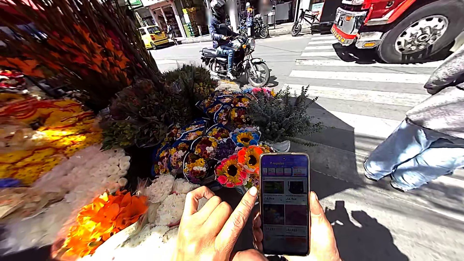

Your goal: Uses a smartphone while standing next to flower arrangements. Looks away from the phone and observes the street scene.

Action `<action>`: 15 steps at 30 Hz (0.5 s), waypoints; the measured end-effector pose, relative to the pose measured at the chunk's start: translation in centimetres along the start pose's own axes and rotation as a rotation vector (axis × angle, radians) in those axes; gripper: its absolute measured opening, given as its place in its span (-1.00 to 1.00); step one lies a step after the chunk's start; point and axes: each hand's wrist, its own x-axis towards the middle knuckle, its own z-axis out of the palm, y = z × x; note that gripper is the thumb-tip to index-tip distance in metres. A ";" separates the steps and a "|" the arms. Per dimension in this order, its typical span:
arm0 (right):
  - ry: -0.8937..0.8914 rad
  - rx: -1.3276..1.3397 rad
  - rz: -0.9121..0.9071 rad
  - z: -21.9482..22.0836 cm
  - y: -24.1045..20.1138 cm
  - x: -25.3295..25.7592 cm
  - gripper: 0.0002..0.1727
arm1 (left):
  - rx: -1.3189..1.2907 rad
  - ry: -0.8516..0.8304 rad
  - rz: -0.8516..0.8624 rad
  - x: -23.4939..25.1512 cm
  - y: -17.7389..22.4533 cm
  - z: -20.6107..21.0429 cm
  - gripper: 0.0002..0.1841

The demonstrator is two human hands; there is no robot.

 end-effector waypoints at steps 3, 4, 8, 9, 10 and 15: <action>-0.010 -0.055 -0.039 0.5 -0.6 -0.1 -0.34 | 0.106 0.046 -0.025 2.6 0.7 0.9 -0.18; 0.009 -0.086 -0.054 1.0 -0.9 -0.2 -0.37 | 0.140 0.045 -0.032 3.4 0.8 1.1 -0.19; 0.091 -0.114 -0.115 1.1 -2.1 -0.6 -0.46 | 0.201 0.023 0.004 5.1 1.3 2.1 -0.30; 0.088 -0.113 -0.124 0.6 -2.5 -0.7 -0.47 | 0.184 0.019 0.039 5.1 1.5 2.2 -0.32; 0.064 -0.091 -0.124 -0.1 -2.9 -0.8 -0.46 | 0.154 0.016 0.074 4.9 1.7 2.2 -0.34; 0.106 -0.053 -0.027 0.0 -5.3 -0.3 -0.42 | 0.048 -0.003 0.057 4.4 2.9 1.9 -0.37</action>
